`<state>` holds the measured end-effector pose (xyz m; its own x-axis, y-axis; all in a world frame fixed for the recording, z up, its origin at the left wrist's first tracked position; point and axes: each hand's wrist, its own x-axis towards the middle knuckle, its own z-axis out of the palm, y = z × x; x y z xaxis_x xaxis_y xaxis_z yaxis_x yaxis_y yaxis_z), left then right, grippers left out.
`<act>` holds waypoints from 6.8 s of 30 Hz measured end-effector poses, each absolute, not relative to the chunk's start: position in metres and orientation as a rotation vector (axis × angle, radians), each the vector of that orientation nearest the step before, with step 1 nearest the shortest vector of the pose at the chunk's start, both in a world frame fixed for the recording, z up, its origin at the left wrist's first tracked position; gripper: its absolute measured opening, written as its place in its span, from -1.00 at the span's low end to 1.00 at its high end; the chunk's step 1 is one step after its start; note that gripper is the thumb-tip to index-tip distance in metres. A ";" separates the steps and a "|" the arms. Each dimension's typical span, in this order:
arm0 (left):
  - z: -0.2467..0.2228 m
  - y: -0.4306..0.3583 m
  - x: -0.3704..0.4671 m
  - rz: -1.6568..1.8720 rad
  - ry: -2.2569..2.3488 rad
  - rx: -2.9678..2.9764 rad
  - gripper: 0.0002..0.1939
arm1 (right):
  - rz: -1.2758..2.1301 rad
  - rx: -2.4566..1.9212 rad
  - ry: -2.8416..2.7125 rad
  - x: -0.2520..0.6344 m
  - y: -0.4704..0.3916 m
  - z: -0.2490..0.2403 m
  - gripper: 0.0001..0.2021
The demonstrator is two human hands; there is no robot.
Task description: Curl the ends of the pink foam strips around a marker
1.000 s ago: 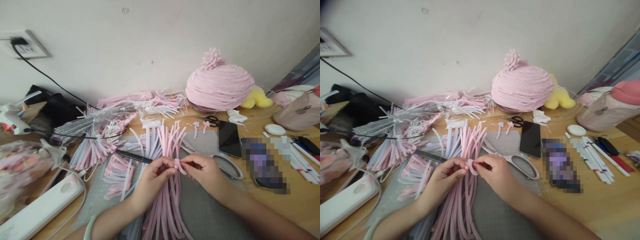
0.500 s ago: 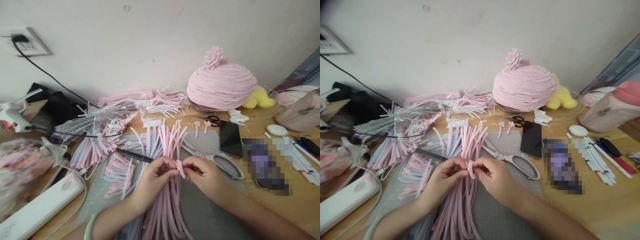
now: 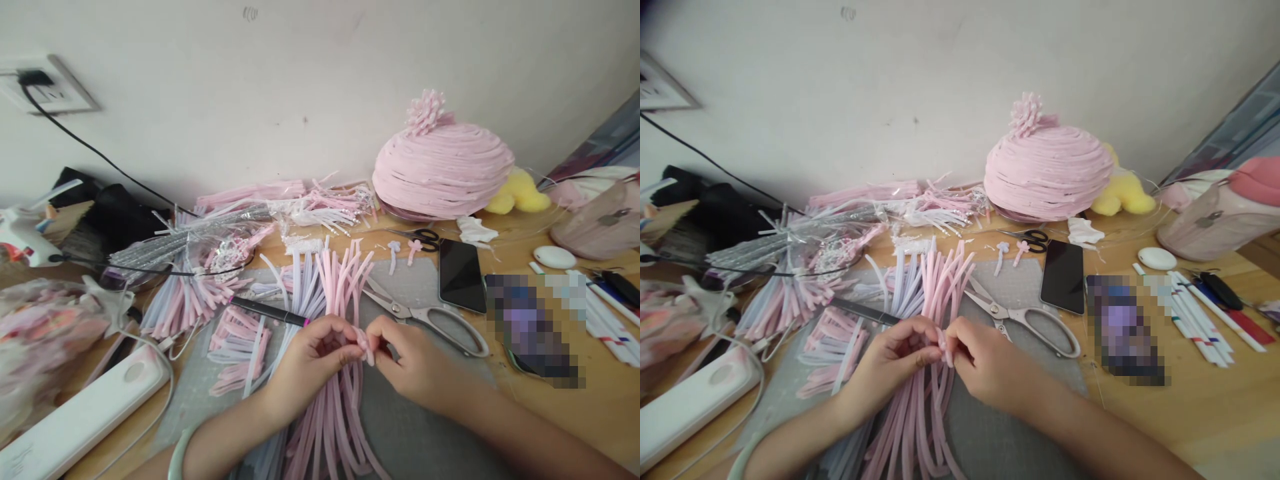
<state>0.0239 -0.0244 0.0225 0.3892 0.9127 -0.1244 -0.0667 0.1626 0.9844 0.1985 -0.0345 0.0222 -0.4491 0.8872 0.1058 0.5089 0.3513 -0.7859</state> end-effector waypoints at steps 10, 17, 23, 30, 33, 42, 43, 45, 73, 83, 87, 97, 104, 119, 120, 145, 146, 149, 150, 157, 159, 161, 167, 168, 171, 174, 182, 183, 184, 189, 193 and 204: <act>0.017 -0.025 0.022 0.861 0.877 1.385 -0.91 | 0.936 -1.440 -2.165 0.194 -0.035 0.031 -0.90; 0.018 -0.025 0.022 0.932 0.928 1.267 -0.89 | 0.981 -1.284 -2.091 0.197 -0.034 0.029 -0.87; 0.017 -0.024 0.022 0.969 0.919 1.145 -0.87 | 1.177 -1.279 -1.780 0.196 -0.033 0.020 -0.81; 0.013 -0.027 0.021 0.978 0.910 1.190 -0.81 | 1.466 -1.122 -1.489 0.191 -0.035 0.013 -0.71; 0.009 -0.029 0.021 0.996 0.952 1.244 -0.78 | 1.529 -1.066 -1.380 0.187 -0.035 0.016 -0.69; 0.013 -0.031 0.021 0.852 1.012 1.679 -0.81 | 1.316 -1.152 -1.580 0.188 -0.034 0.022 -0.82; 0.014 -0.032 0.021 0.838 1.005 1.712 -0.81 | 1.230 -1.153 -1.657 0.189 -0.034 0.022 -0.83; 0.014 -0.033 0.020 0.829 0.992 1.773 -0.83 | 1.091 -1.123 -1.801 0.191 -0.033 0.021 -0.80; 0.012 -0.035 0.025 0.928 1.030 1.226 -0.75 | 1.524 -1.106 -1.329 0.186 -0.028 0.014 -0.78; 0.015 -0.029 0.028 0.977 0.800 0.623 -0.77 | 0.603 -1.029 -2.028 0.193 -0.032 0.014 -0.93; 0.013 -0.030 0.028 0.988 0.775 0.576 -0.77 | 0.484 -1.049 -2.115 0.192 -0.031 0.010 -0.90; 0.012 -0.031 0.029 0.932 0.724 0.615 -0.78 | 0.643 -1.088 -1.924 0.192 -0.031 0.012 -0.95; 0.006 -0.030 0.025 0.960 0.813 0.853 -0.78 | 0.819 -1.050 -1.902 0.191 -0.030 0.015 -0.94; 0.018 -0.028 0.027 0.824 0.969 1.075 -0.72 | 1.167 -1.023 -1.852 0.190 -0.028 0.016 -0.81; 0.017 -0.028 0.026 0.807 0.967 1.084 -0.71 | 1.183 -0.999 -1.859 0.190 -0.028 0.017 -0.79; 0.034 0.000 -0.008 0.710 0.858 1.351 -0.71 | 1.506 -0.988 -0.850 0.219 -0.004 0.038 -0.50; 0.034 0.000 -0.009 0.701 0.841 1.361 -0.70 | 1.498 -0.987 -0.854 0.219 -0.004 0.038 -0.51; 0.035 -0.002 -0.007 0.644 0.784 1.381 -0.71 | 1.462 -0.990 -0.957 0.216 -0.009 0.034 -0.52; 0.035 -0.004 -0.006 0.628 0.774 1.371 -0.72 | 1.442 -0.991 -1.033 0.214 -0.012 0.031 -0.53; 0.036 -0.012 0.005 0.686 0.837 1.354 -0.72 | 1.193 -1.059 -1.692 0.200 -0.029 0.024 -0.59; 0.036 -0.014 0.006 0.723 0.859 1.410 -0.74 | 1.093 -1.070 -1.850 0.199 -0.030 0.026 -0.61; 0.036 -0.015 0.007 0.749 0.851 1.436 -0.75 | 1.025 -1.066 -1.985 0.198 -0.030 0.027 -0.68; 0.035 -0.021 0.010 0.732 0.799 1.400 -0.75 | 1.181 -0.910 -2.011 0.196 -0.030 0.019 -0.72; 0.034 -0.023 0.011 0.721 0.805 1.424 -0.75 | 1.215 -0.914 -1.962 0.196 -0.030 0.018 -0.71; 0.032 -0.025 0.011 0.702 0.828 1.495 -0.76 | 1.300 -1.035 -1.733 0.193 -0.028 0.017 -0.75; 0.032 -0.027 0.011 0.706 0.844 1.510 -0.77 | 1.445 -1.110 -1.531 0.192 -0.026 0.020 -0.79; 0.030 -0.030 0.014 0.712 0.844 1.438 -0.87 | 1.693 -1.043 -1.304 0.188 -0.028 0.023 -0.80; 0.029 -0.029 0.013 0.761 0.861 1.460 -0.90 | 1.699 -1.043 -1.286 0.188 -0.028 0.022 -0.79; 0.029 -0.027 0.012 0.814 0.891 1.509 -0.92 | 1.707 -1.042 -1.277 0.188 -0.028 0.022 -0.78; 0.030 -0.016 0.008 0.853 0.957 1.943 -0.89 | 1.675 -1.054 -1.331 0.189 -0.028 0.020 -0.75; 0.031 -0.015 0.008 0.847 0.962 2.000 -0.90 | 1.597 -1.144 -1.394 0.190 -0.029 0.019 -0.73; 0.033 -0.021 0.010 0.852 0.904 1.666 -0.90 | 1.746 -1.088 -1.152 0.188 -0.028 0.021 -0.82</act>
<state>0.0096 -0.0209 0.0325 0.4688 0.8766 0.1084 0.1600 -0.2049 0.9656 0.1881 -0.0280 0.0213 -0.3449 0.9078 -0.2387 -0.1375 -0.3004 -0.9439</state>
